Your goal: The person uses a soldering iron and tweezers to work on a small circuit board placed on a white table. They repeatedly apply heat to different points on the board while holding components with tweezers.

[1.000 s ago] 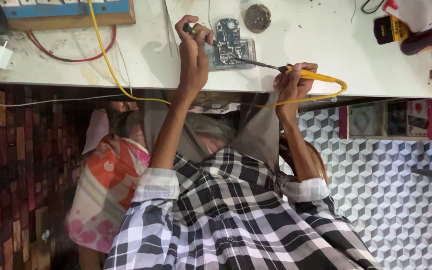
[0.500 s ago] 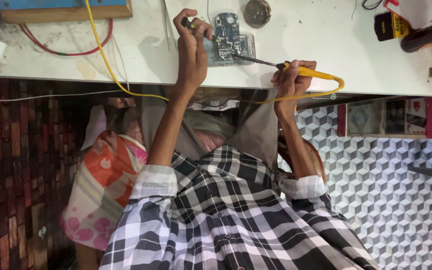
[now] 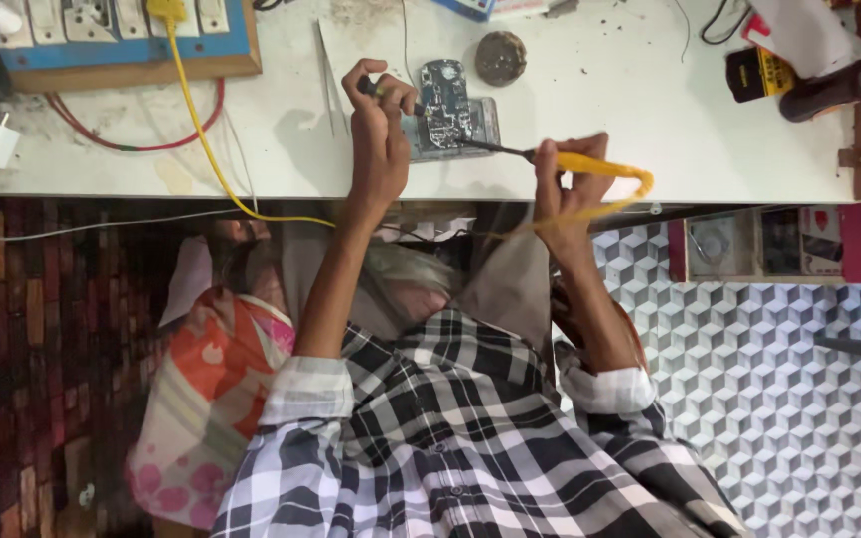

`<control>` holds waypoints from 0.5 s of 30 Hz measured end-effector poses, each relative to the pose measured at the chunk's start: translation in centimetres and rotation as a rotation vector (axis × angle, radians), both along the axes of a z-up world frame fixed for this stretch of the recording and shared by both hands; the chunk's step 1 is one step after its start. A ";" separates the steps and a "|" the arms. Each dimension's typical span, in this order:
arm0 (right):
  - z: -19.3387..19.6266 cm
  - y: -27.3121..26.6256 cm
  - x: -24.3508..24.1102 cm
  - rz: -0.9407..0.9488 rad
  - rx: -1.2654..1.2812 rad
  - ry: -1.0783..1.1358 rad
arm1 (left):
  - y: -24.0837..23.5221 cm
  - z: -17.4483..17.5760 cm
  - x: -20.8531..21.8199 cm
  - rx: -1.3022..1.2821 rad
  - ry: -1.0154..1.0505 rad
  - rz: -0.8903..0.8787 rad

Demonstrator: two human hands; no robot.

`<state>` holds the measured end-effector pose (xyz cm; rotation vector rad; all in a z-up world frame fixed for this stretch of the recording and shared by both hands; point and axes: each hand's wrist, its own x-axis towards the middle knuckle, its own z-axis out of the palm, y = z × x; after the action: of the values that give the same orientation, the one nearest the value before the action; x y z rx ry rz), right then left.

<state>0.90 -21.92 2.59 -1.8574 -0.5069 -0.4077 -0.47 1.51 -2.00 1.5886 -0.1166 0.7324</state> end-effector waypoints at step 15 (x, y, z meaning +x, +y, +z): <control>5.9 3.1 3.3 0.152 -0.228 -0.020 | 0.2 1.9 0.7 0.214 0.009 -0.045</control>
<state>4.21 -18.78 8.49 -2.0176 -0.7274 -0.2755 0.24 1.71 -0.13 1.7861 -0.2300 0.6956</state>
